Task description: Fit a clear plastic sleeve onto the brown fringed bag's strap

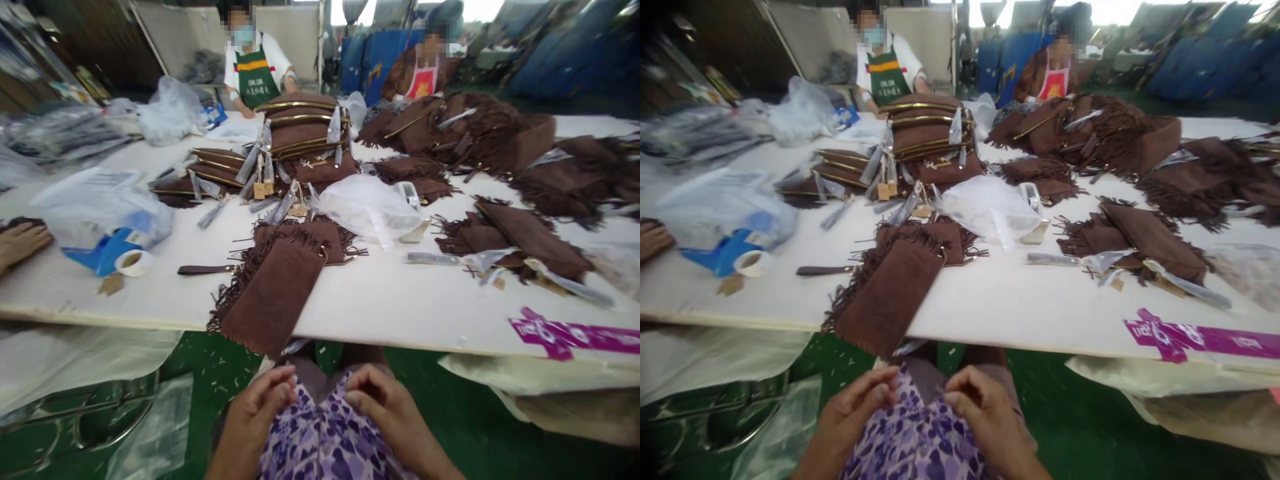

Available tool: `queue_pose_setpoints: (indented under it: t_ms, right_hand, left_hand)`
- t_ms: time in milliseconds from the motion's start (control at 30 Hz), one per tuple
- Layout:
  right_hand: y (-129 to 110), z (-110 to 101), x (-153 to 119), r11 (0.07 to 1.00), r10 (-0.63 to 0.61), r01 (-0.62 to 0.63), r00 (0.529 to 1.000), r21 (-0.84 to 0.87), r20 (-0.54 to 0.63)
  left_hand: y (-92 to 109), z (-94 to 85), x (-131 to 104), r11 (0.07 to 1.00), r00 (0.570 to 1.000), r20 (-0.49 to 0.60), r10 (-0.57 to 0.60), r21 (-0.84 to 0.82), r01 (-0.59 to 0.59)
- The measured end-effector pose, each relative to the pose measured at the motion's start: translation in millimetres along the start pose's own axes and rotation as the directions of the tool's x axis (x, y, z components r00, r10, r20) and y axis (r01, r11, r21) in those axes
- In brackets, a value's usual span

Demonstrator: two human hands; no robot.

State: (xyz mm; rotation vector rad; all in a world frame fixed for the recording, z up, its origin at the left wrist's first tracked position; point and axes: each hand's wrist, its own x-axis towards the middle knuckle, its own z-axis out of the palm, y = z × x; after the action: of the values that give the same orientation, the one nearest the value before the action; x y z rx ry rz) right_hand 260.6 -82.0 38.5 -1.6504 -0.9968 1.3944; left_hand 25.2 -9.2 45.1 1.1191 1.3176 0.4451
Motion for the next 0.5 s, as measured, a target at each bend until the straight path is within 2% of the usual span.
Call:
queue_pose_setpoints:
  t_ms: [67, 133, 233, 267, 300, 333, 367, 400, 433, 467, 500]
  right_hand:
    - [-19.1, 29.0, 5.9, 0.998, -0.05, 0.052, 0.998, -0.031, 0.045]
    - [-26.5, 50.4, 9.7, 0.994, -0.084, 0.088, 0.995, -0.065, 0.059]
    - [-18.6, 67.3, 11.7, 0.969, -0.156, 0.159, 0.987, -0.187, 0.031]
    - [-13.4, 70.2, 12.0, 0.94, -0.226, 0.223, 0.974, -0.256, 0.019]
    - [-8.5, 72.5, 12.5, 0.884, -0.34, 0.324, 0.94, -0.337, 0.012]
    - [-4.6, 74.5, 13.2, 0.786, -0.484, 0.447, 0.875, -0.428, 0.026]
    - [-2.5, 76.3, 14.3, 0.64, -0.631, 0.572, 0.772, -0.513, 0.074]
    - [-2.4, 78.1, 15.8, 0.465, -0.746, 0.674, 0.647, -0.574, 0.157]
    - [-4.3, 79.8, 17.8, 0.295, -0.811, 0.747, 0.525, -0.596, 0.258]
    - [-7.7, 81.5, 20.1, 0.167, -0.829, 0.793, 0.435, -0.586, 0.352]
    - [-11.9, 83.0, 22.8, 0.103, -0.822, 0.824, 0.386, -0.557, 0.419]
  left_hand:
    - [5.0, 16.5, -4.1, 0.991, 0.997, 0.078, 0.009, -0.134, 0.001]
    - [4.3, 23.5, -4.2, 0.983, 0.996, 0.085, 0.041, -0.183, -0.025]
    - [-4.6, 20.5, -3.4, 0.969, 0.998, 0.07, 0.011, -0.245, 0.007]
    - [-9.7, 17.9, -3.5, 0.963, 0.997, 0.076, -0.019, -0.267, 0.039]
    - [-15.8, 15.1, -3.8, 0.953, 0.994, 0.093, -0.062, -0.291, 0.087]
    - [-22.6, 12.3, -4.2, 0.937, 0.987, 0.116, -0.112, -0.319, 0.144]
    - [-29.6, 9.7, -4.6, 0.916, 0.976, 0.147, -0.158, -0.349, 0.201]
    - [-36.3, 7.3, -5.3, 0.894, 0.965, 0.181, -0.189, -0.375, 0.245]
    - [-41.9, 5.2, -6.3, 0.88, 0.958, 0.208, -0.2, -0.392, 0.269]
    - [-46.0, 3.4, -7.7, 0.876, 0.956, 0.22, -0.194, -0.4, 0.27]
    - [-48.2, 1.9, -9.6, 0.881, 0.956, 0.231, -0.181, -0.395, 0.262]
